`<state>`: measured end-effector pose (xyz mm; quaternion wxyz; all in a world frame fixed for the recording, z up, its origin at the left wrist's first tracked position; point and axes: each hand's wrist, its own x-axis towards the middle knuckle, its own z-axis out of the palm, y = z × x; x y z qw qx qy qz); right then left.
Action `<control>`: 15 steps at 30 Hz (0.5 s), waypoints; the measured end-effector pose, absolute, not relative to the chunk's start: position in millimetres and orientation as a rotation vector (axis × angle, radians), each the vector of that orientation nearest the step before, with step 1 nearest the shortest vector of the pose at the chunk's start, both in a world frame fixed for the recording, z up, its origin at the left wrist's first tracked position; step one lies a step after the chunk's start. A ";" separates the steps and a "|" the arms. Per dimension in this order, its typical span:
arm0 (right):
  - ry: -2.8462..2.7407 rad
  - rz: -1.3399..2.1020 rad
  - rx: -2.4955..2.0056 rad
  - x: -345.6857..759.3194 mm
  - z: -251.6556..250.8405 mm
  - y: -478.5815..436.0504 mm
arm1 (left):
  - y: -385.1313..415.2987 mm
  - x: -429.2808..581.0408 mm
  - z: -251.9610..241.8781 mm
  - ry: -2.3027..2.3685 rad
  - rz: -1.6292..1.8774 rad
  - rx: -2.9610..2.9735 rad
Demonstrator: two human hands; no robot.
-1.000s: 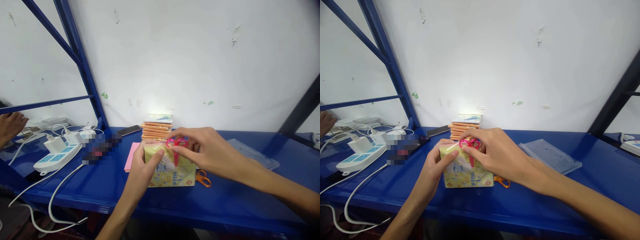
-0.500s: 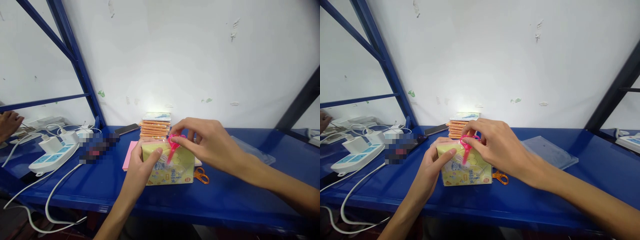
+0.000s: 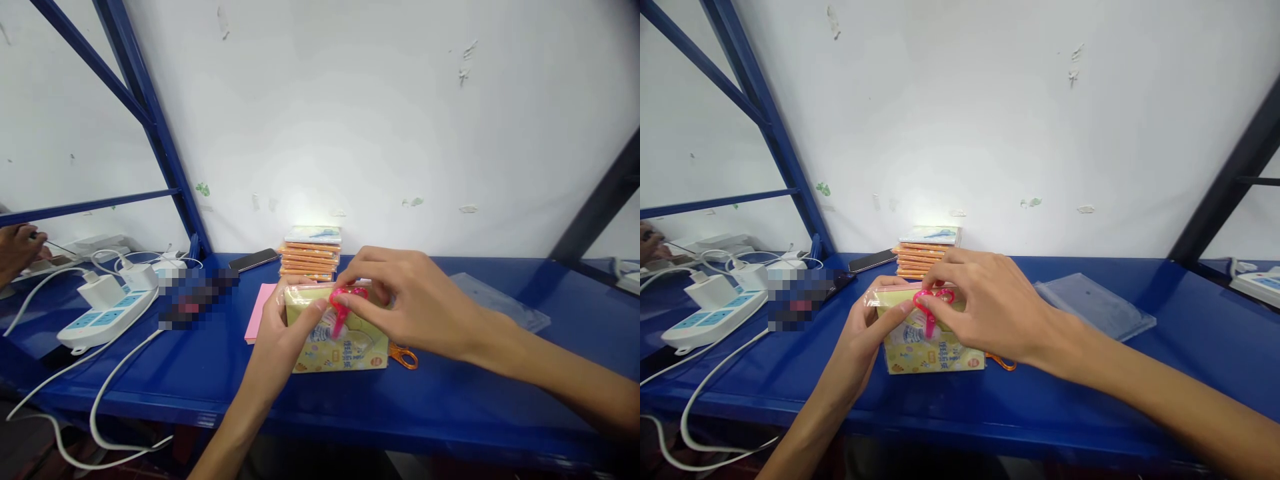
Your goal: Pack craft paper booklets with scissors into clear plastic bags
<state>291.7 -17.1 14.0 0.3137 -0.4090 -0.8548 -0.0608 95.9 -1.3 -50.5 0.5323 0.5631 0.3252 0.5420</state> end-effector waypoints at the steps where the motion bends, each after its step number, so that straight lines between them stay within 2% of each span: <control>1: -2.265 -0.160 -1.082 291.6 14.4 -18.0 | -1.1 96.2 -50.0 0.781 1.299 1.340; 7: -2.267 -0.151 -1.091 291.9 20.5 -20.7 | -2.8 97.0 -46.4 0.805 1.304 1.347; 15: -2.343 -0.313 -1.146 306.2 26.9 -17.2 | -5.1 101.2 -42.0 0.809 1.347 1.304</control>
